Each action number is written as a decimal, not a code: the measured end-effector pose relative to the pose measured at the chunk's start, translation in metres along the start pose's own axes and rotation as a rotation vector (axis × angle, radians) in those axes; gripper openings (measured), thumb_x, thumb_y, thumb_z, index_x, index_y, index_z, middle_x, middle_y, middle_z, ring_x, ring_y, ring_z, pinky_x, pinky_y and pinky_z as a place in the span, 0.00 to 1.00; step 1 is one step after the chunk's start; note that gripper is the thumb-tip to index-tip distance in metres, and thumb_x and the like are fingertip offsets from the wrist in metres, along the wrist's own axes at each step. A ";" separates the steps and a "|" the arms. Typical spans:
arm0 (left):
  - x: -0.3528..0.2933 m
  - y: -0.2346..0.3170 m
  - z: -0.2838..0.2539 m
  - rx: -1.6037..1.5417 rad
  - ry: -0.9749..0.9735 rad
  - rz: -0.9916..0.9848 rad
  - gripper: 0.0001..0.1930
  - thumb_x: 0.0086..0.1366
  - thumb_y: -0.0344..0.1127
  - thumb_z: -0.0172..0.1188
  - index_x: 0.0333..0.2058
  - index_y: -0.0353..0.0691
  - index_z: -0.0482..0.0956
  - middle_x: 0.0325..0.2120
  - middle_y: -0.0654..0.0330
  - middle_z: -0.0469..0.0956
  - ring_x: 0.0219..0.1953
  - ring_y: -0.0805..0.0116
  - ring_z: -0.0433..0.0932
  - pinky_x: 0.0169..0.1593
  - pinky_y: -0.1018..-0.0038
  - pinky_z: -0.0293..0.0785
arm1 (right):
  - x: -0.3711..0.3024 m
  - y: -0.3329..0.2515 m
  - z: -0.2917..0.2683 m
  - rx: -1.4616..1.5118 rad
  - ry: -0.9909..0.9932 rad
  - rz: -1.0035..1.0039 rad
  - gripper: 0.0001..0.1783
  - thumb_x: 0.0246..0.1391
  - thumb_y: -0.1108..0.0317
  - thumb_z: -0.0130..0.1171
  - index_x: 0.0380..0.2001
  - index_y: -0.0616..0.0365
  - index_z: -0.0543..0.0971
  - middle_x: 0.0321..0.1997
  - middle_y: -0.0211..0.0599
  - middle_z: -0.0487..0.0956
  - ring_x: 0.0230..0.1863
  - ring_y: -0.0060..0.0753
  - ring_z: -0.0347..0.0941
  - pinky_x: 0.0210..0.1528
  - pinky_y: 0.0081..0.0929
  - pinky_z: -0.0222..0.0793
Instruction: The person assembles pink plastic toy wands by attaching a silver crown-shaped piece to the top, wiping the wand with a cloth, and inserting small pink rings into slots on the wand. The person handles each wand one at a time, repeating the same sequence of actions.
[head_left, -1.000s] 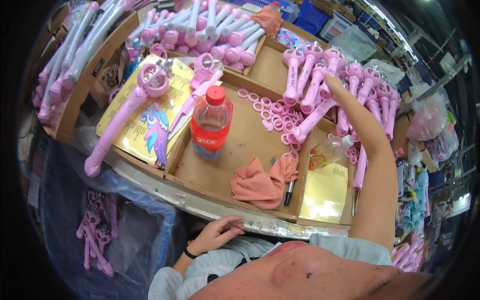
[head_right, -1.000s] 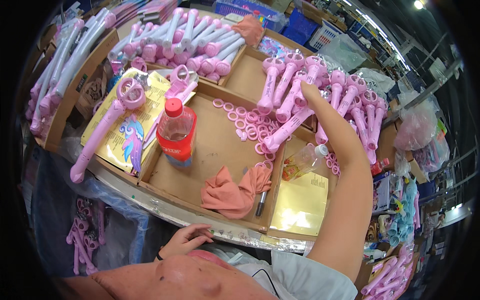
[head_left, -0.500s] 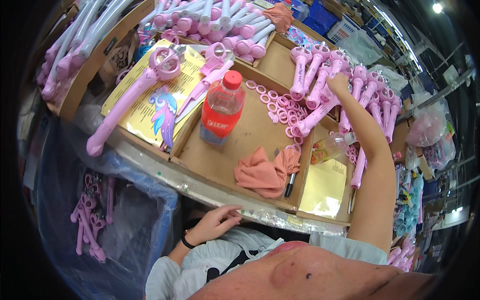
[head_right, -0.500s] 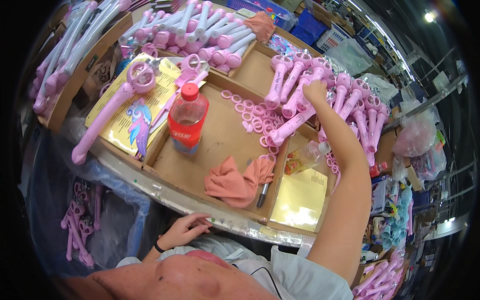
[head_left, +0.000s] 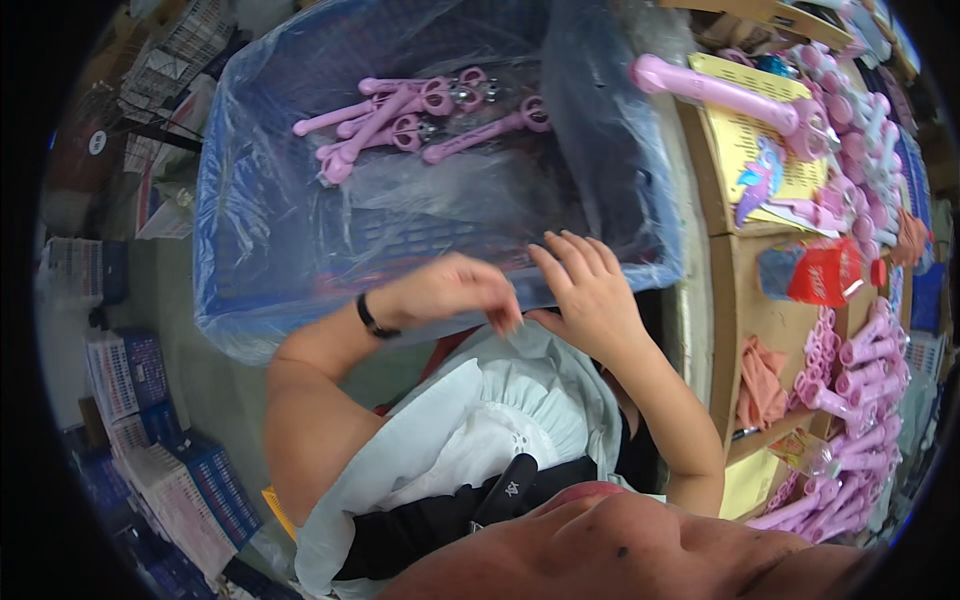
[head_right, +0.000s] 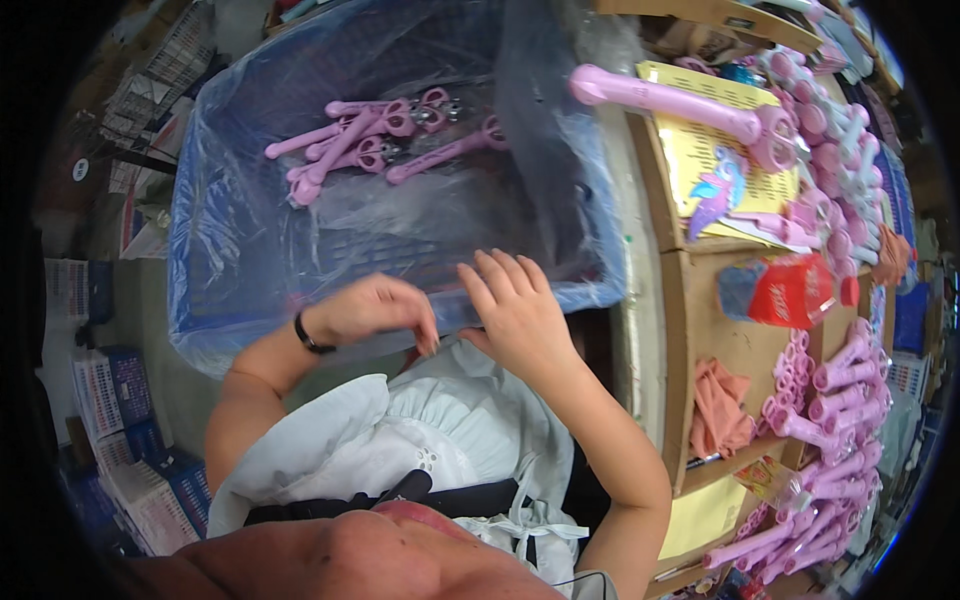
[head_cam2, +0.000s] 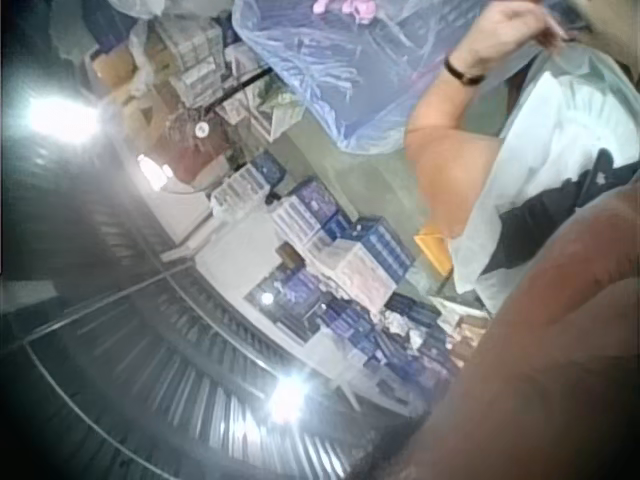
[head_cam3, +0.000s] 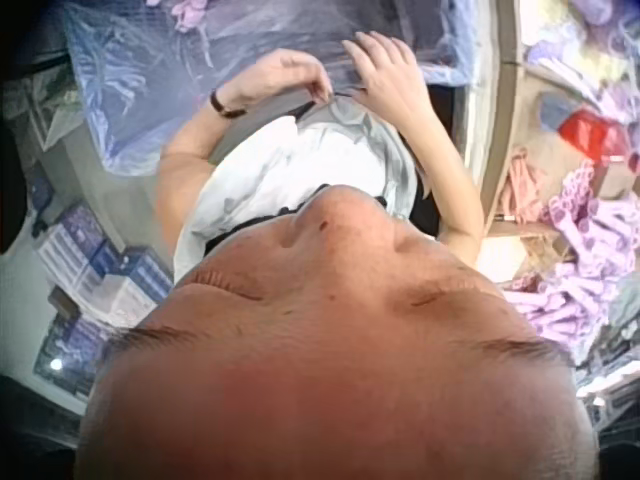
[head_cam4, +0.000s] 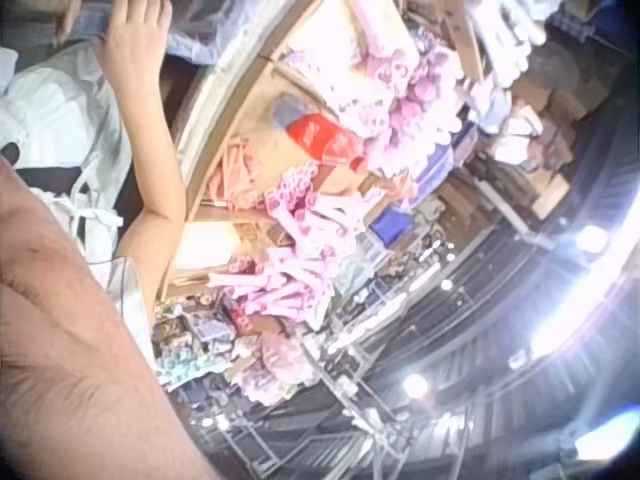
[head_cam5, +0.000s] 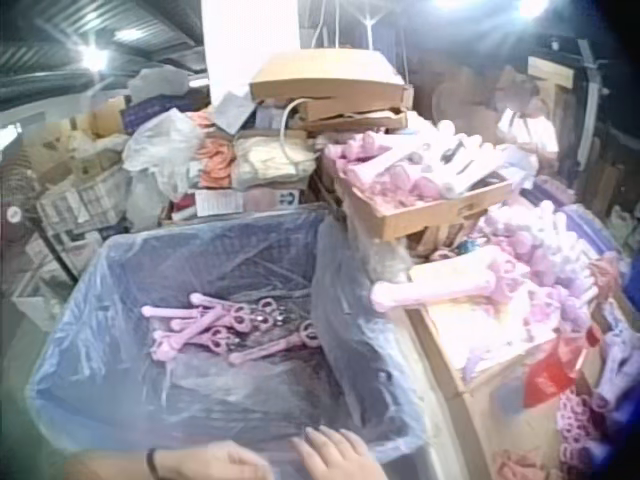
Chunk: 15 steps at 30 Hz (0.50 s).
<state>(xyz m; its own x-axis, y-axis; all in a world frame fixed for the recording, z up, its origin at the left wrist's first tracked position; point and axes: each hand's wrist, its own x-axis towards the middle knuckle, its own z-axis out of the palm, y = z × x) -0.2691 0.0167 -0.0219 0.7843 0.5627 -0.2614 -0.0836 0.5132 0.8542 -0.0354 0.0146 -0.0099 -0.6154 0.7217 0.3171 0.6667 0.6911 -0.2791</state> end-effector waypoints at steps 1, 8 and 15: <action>-0.007 0.000 -0.027 0.058 0.121 0.025 0.14 0.68 0.38 0.49 0.36 0.31 0.77 0.32 0.55 0.79 0.34 0.68 0.78 0.42 0.74 0.73 | 0.007 -0.002 0.014 0.017 -0.109 -0.012 0.27 0.37 0.62 0.63 0.45 0.58 0.74 0.42 0.37 0.75 0.46 0.36 0.71 0.50 0.33 0.64; 0.063 -0.080 -0.295 1.488 0.415 -0.426 0.23 0.60 0.47 0.57 0.45 0.33 0.74 0.40 0.48 0.77 0.45 0.53 0.76 0.48 0.63 0.71 | 0.009 -0.001 0.053 0.068 -0.283 0.010 0.08 0.39 0.64 0.54 0.24 0.55 0.72 0.25 0.35 0.73 0.29 0.36 0.73 0.31 0.31 0.68; 0.193 -0.178 -0.415 1.773 0.768 -0.463 0.18 0.59 0.35 0.49 0.47 0.37 0.73 0.44 0.46 0.75 0.48 0.47 0.74 0.51 0.58 0.71 | -0.002 0.001 0.067 0.125 -0.103 0.045 0.07 0.41 0.63 0.51 0.18 0.54 0.71 0.21 0.34 0.71 0.25 0.35 0.72 0.27 0.31 0.67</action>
<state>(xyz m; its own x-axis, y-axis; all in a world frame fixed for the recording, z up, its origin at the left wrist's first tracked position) -0.3575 0.3028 -0.4108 0.1405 0.9592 -0.2453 0.9873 -0.1543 -0.0379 -0.0617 0.0158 -0.0713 -0.6305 0.7477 0.2085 0.6407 0.6529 -0.4040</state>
